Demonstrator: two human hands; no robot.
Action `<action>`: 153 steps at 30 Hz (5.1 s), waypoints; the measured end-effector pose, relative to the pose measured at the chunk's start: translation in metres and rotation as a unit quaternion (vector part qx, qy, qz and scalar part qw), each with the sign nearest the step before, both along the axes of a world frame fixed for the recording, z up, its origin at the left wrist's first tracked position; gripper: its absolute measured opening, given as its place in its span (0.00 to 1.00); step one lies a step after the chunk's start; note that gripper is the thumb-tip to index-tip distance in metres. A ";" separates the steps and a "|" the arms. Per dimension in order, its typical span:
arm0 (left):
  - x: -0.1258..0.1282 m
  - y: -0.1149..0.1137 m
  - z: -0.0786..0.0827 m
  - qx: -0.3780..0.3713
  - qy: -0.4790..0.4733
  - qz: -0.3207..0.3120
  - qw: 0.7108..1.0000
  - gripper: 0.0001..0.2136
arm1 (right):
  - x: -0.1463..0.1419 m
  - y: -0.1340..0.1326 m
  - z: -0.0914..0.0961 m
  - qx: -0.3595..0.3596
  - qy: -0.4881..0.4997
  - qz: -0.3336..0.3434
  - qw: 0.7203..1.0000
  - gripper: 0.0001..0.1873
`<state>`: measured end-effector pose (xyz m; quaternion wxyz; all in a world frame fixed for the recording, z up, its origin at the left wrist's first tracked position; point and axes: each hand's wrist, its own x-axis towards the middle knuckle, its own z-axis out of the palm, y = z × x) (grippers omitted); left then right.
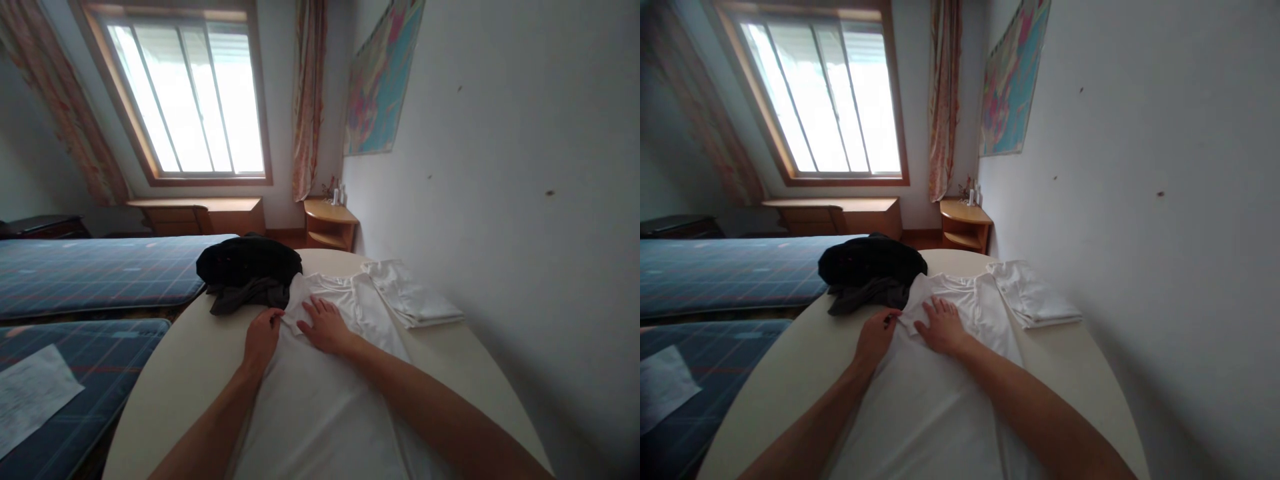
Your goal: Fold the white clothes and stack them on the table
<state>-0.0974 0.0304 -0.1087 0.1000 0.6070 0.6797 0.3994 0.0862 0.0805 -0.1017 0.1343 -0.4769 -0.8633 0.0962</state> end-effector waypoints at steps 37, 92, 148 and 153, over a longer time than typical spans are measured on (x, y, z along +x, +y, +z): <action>0.022 -0.013 0.009 0.012 0.138 -0.015 0.990 0.14 | 0.062 0.023 -0.005 0.007 -0.008 -0.198 0.980 0.39; 0.080 -0.075 0.022 -0.012 0.051 -0.249 0.967 0.21 | 0.021 0.094 0.013 -0.018 0.154 -0.161 0.975 0.29; 0.086 -0.074 0.025 -0.188 0.247 -0.272 0.911 0.29 | 0.035 0.142 0.023 -0.097 0.017 -0.246 0.964 0.23; 0.087 -0.073 0.025 -0.184 0.250 -0.273 0.910 0.29 | 0.038 0.144 0.016 -0.117 0.028 -0.221 0.968 0.23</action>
